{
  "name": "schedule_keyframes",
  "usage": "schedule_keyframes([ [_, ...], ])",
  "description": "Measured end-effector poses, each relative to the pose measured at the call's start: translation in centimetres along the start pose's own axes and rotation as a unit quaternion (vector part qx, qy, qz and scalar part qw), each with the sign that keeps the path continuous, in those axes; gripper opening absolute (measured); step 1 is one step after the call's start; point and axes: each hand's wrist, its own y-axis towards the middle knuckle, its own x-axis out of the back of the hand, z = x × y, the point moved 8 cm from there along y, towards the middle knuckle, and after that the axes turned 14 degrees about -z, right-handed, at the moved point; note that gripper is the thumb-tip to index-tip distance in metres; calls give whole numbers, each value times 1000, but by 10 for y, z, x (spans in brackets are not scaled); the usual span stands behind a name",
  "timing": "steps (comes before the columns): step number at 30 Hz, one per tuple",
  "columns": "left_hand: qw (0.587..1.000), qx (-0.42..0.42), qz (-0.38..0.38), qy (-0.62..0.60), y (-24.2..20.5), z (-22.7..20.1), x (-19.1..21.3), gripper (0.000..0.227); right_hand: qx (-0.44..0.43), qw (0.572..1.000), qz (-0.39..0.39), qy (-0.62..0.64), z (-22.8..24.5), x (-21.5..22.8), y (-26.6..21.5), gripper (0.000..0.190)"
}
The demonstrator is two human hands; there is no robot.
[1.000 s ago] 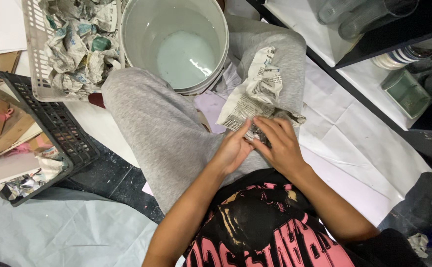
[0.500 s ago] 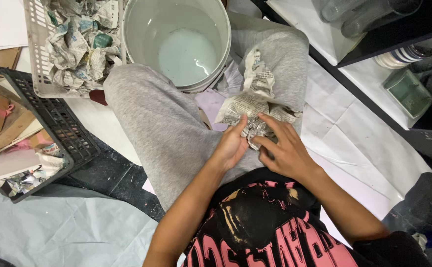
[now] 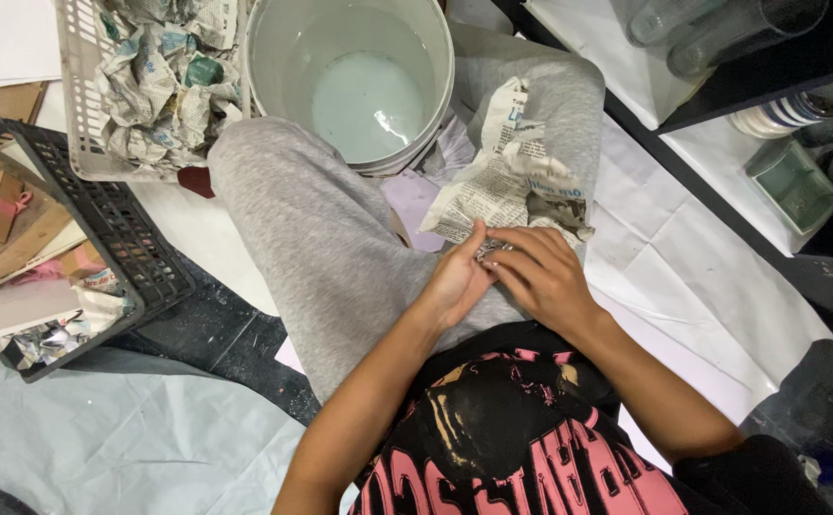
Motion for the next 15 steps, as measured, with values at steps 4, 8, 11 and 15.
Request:
schedule_keyframes([
  [4,999,-4,-4,-38,2,5,-1,47,-79,996,-47,15,-12,-3,-7,18],
  [8,997,-4,-32,-64,5,11,3,40,-124,989,-72,32,-21,-6,-12,18],
  [11,998,-16,-14,-62,7,14,8,40,-44,998,-30,17,-12,-6,-13,22],
  [15,998,-12,-8,-61,13,18,11,39,0,1000,-9,24,-10,-1,-12,29],
])
